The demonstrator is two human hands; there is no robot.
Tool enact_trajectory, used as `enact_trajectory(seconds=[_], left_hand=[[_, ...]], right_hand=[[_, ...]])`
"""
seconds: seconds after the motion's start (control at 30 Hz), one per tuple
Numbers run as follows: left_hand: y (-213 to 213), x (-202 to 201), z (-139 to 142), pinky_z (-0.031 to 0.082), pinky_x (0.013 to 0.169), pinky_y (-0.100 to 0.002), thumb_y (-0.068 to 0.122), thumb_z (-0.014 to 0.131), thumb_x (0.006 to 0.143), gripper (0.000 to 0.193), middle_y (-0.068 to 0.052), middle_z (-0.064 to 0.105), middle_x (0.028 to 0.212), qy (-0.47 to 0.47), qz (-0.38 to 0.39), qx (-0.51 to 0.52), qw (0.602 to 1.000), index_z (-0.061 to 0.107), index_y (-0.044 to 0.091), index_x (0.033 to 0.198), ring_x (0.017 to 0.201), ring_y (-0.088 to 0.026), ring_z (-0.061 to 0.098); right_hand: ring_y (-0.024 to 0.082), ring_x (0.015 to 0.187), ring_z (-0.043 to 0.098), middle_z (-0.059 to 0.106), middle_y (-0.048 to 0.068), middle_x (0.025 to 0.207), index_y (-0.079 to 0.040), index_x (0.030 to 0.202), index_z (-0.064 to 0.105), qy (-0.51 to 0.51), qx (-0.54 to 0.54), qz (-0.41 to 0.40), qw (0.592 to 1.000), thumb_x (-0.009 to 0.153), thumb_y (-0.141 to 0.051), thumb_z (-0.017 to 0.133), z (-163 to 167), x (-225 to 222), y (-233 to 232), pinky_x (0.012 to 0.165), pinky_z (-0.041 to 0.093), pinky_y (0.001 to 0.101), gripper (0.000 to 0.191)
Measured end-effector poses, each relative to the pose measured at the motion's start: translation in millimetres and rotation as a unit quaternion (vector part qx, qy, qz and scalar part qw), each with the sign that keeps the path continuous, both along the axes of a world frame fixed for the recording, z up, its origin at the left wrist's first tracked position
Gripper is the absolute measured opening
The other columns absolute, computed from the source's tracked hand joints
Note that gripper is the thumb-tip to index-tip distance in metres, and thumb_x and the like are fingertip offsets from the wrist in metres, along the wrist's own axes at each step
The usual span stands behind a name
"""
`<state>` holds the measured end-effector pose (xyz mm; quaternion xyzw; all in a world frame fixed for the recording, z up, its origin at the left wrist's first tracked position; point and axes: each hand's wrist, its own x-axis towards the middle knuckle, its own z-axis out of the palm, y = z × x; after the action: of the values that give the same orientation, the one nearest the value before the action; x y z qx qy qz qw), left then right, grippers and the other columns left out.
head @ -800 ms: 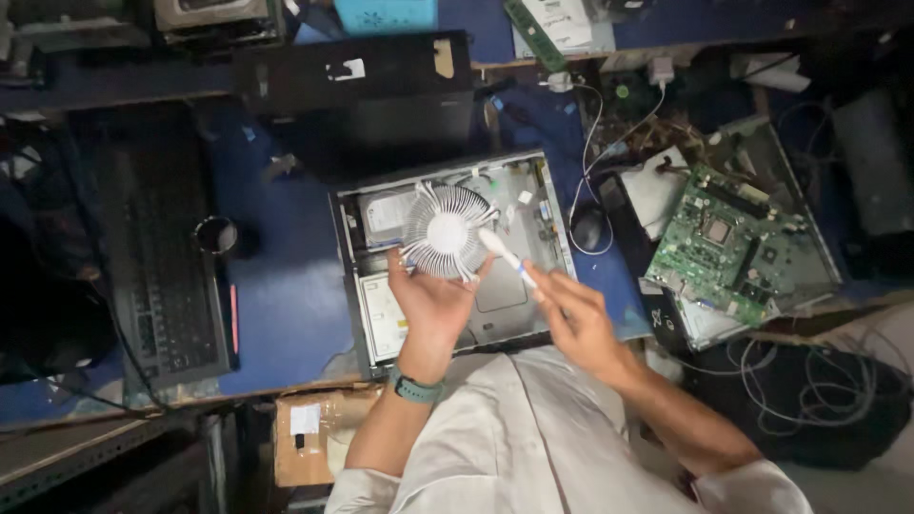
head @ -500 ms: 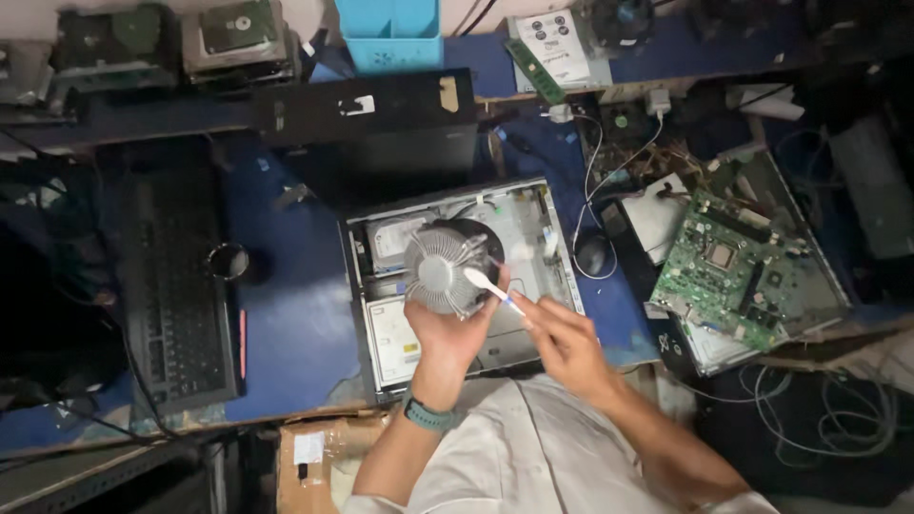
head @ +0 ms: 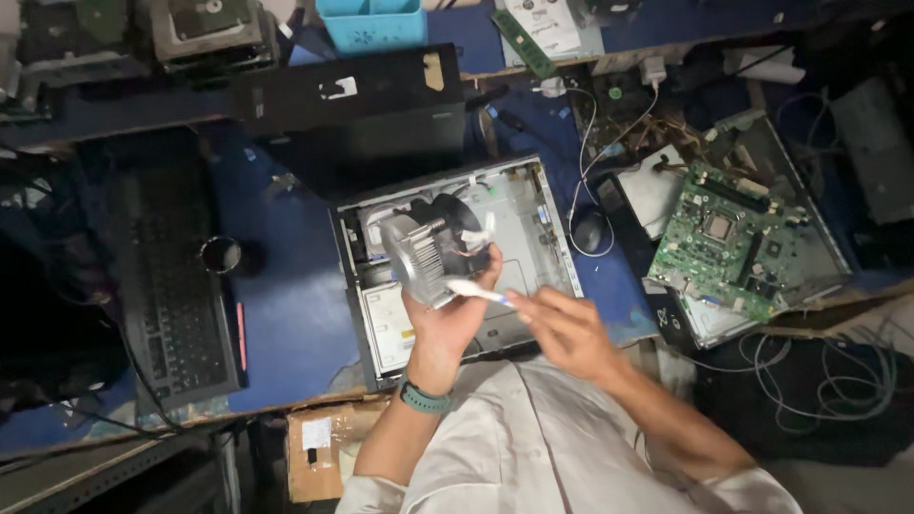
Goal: The person cleans a CPU heatsink fan and an optical drive with a toothbrush, then removes the optical drive from the open desktop case. They take a hard drive, fit it into a blue plastic caddy, and secure the assembled drive into the case.
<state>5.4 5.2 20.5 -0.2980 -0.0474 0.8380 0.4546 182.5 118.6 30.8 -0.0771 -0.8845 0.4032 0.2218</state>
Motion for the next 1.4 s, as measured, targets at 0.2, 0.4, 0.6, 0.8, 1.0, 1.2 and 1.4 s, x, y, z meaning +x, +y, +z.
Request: enact_trajectory(seconds=[0.2,0.4,0.6,0.8,1.0,1.2,1.4], left_hand=[[-2,-2,-1,0.048,0.107,-0.053,0.029,0.058,0.096,0.037,-0.02,0.07,0.116,-0.008,-0.016,-0.08,0.997,0.069,-0.002,0.114,0.111,-0.037,0.064],[-3,7,4,0.048,0.106,-0.055,0.03,0.062,0.095,0.03,-0.016,0.07,0.107,0.021,-0.035,-0.055,0.998,0.068,0.003,0.104,0.106,-0.036,0.064],[-5,5,-1,0.048,0.1,-0.054,0.035,0.059,0.094,0.033,-0.009,0.072,0.107,0.097,0.006,-0.074,0.992,0.071,0.008,0.107,0.104,-0.029,0.064],[-9,4,-17,0.048,0.101,-0.056,0.036,0.066,0.091,0.03,-0.009,0.074,0.101,0.095,0.001,-0.021,0.995,0.073,0.01,0.104,0.1,-0.029,0.064],[-14,0,-27,0.052,0.103,-0.051,0.034,0.065,0.096,0.035,-0.014,0.072,0.107,0.007,0.022,0.036,0.999,0.069,0.003,0.111,0.103,-0.029,0.064],[-10,4,-39,0.054,0.096,-0.058,0.043,0.066,0.091,0.041,-0.016,0.071,0.1,0.115,-0.034,0.013,0.993,0.071,0.004,0.103,0.093,-0.036,0.066],[-14,-12,-19,0.047,0.082,-0.049,0.043,0.067,0.084,0.038,-0.011,0.063,0.091,0.192,0.007,0.004,0.981,0.063,0.007,0.095,0.086,-0.03,0.06]], right_hand=[[0.017,0.071,0.058,0.06,0.008,0.085,-0.004,0.133,0.064,0.084,0.02,-0.048,0.995,0.098,0.003,0.062,10,-13,-8,0.063,0.048,0.0311,0.036],[0.014,0.059,0.045,0.049,0.006,0.073,-0.002,0.137,0.064,0.024,-0.077,-0.045,0.996,0.098,0.003,0.061,29,-17,-28,0.054,0.04,0.0307,0.039],[0.014,0.062,0.045,0.05,0.008,0.075,-0.002,0.138,0.063,0.003,-0.093,-0.057,0.994,0.098,0.001,0.061,53,-21,-39,0.056,0.041,0.0293,0.04],[0.016,0.061,0.047,0.05,0.009,0.076,-0.002,0.137,0.064,-0.005,-0.057,-0.09,0.994,0.097,0.004,0.062,41,-10,-28,0.055,0.042,0.0302,0.04],[0.017,0.062,0.049,0.051,0.008,0.078,-0.003,0.135,0.067,0.023,0.006,0.062,0.998,0.094,0.005,0.062,23,4,-18,0.055,0.044,0.0305,0.042],[0.018,0.062,0.051,0.053,0.011,0.079,-0.003,0.133,0.066,0.012,0.004,0.06,0.998,0.094,0.0,0.066,14,2,-7,0.056,0.046,0.0312,0.04],[0.018,0.065,0.056,0.063,0.009,0.082,-0.001,0.128,0.07,-0.041,-0.061,-0.038,0.997,0.1,-0.005,0.063,-15,11,8,0.061,0.048,0.0307,0.029]])
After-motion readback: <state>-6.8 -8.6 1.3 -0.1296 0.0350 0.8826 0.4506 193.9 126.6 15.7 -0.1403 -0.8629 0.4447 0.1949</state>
